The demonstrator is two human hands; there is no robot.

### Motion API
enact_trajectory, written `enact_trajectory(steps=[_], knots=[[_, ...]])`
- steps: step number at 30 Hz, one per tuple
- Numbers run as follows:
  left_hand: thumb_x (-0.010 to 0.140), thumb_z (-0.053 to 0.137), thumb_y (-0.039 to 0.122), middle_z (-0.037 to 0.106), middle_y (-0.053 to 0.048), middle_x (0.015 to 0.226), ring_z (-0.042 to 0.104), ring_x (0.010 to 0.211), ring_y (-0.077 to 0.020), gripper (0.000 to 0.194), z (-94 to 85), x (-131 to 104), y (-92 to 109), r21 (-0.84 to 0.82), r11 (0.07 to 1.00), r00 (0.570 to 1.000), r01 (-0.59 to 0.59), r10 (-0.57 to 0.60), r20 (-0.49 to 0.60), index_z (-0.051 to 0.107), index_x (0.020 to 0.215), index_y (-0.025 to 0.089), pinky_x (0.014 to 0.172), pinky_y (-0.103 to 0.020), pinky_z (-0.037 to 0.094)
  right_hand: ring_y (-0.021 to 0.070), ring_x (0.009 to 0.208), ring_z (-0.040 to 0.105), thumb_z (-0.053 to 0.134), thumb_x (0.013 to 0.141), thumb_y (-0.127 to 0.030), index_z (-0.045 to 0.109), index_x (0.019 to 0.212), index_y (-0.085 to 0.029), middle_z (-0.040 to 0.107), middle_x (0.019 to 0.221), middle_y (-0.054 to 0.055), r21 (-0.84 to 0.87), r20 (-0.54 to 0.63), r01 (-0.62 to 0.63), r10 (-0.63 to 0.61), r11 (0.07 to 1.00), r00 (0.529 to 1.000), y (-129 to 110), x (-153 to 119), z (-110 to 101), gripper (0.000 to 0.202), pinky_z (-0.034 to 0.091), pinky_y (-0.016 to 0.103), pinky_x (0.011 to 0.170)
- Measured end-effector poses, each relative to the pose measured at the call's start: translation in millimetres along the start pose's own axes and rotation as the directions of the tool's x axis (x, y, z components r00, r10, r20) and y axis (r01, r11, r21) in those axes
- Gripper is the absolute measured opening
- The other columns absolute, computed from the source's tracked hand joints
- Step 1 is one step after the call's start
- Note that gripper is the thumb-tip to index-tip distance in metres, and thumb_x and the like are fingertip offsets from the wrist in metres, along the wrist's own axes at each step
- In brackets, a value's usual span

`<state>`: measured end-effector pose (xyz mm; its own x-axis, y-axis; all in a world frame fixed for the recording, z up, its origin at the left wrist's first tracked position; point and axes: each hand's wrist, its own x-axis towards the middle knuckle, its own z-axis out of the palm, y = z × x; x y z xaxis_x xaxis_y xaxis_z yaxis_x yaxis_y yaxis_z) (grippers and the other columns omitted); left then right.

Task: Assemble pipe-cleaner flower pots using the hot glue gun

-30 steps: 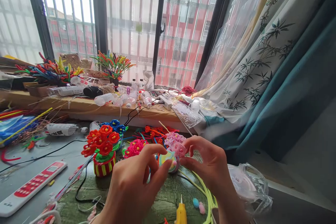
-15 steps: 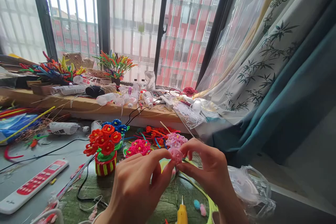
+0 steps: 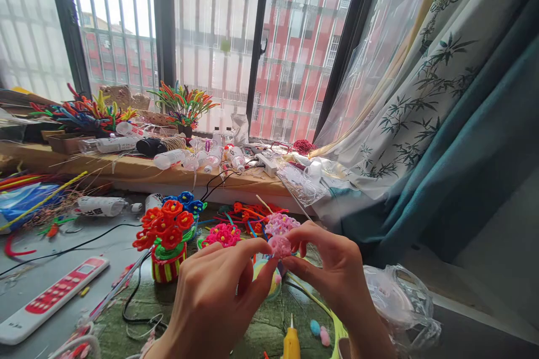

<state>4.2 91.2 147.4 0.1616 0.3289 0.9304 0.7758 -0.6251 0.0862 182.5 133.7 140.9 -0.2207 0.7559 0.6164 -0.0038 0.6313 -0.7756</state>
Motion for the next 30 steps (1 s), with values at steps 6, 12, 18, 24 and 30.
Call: enact_trajectory(steps=[6, 12, 18, 24, 30], knots=[[0.090, 0.064, 0.018, 0.048, 0.012, 0.051, 0.048, 0.042, -0.0049, 0.005, -0.1, -1.5, 1.2, 0.009, 1.000, 1.000, 0.009, -0.009, 0.015, 0.064, 0.094, 0.021, 0.050, -0.018, 0.040, 0.0152, 0.067, 0.060, 0.083, 0.077, -0.041, 0.078, 0.085, -0.024, 0.073, 0.075, 0.000, -0.056, -0.004, 0.011, -0.011, 0.998, 1.000, 0.0, 0.4, -0.7, 0.019, 0.049, 0.026, 0.062], [0.090, 0.060, 0.015, 0.049, 0.013, 0.049, 0.047, 0.040, -0.0041, 0.007, 0.4, 0.6, 6.5, 0.048, 0.999, 0.999, 0.018, -0.017, -0.031, 0.064, 0.090, 0.021, 0.052, -0.017, 0.040, 0.0137, 0.066, 0.061, 0.083, 0.077, -0.041, 0.077, 0.084, -0.025, 0.072, 0.074, -0.002, -0.056, -0.010, 0.024, -0.025, 0.998, 1.000, -2.4, 1.0, 3.3, 0.019, 0.049, 0.023, 0.062], [0.091, 0.058, 0.012, 0.052, 0.012, 0.049, 0.054, 0.044, -0.0039, 0.009, 1.6, -1.1, 7.8, 0.111, 0.994, 0.997, -0.006, 0.014, -0.070, 0.064, 0.090, 0.020, 0.055, -0.018, 0.041, 0.0137, 0.066, 0.062, 0.083, 0.077, -0.043, 0.077, 0.082, -0.025, 0.073, 0.076, -0.001, -0.056, -0.015, 0.024, -0.025, 0.998, 1.000, -4.7, 1.0, 4.6, 0.021, 0.050, 0.023, 0.060], [0.091, 0.058, 0.012, 0.061, 0.009, 0.053, 0.060, 0.047, -0.0077, 0.009, 2.1, -1.4, 7.8, 0.243, 0.969, 0.995, -0.054, 0.073, -0.066, 0.065, 0.091, 0.017, 0.057, -0.023, 0.042, 0.0166, 0.067, 0.065, 0.083, 0.076, -0.046, 0.077, 0.082, -0.023, 0.074, 0.076, 0.001, -0.111, -0.023, 0.005, -0.008, 0.994, 1.000, -4.7, 0.4, 7.1, 0.024, 0.052, 0.026, 0.060], [0.093, 0.057, 0.013, 0.064, 0.008, 0.056, 0.059, 0.043, -0.0074, 0.006, 1.6, -0.1, 5.6, 0.326, 0.937, 0.986, -0.127, 0.156, -0.063, 0.063, 0.092, 0.015, 0.057, -0.025, 0.042, 0.0169, 0.067, 0.066, 0.082, 0.077, -0.043, 0.077, 0.080, -0.024, 0.074, 0.074, 0.001, -0.161, -0.038, 0.034, -0.041, 0.986, 0.998, -6.0, 1.3, 9.1, 0.020, 0.053, 0.025, 0.060]])
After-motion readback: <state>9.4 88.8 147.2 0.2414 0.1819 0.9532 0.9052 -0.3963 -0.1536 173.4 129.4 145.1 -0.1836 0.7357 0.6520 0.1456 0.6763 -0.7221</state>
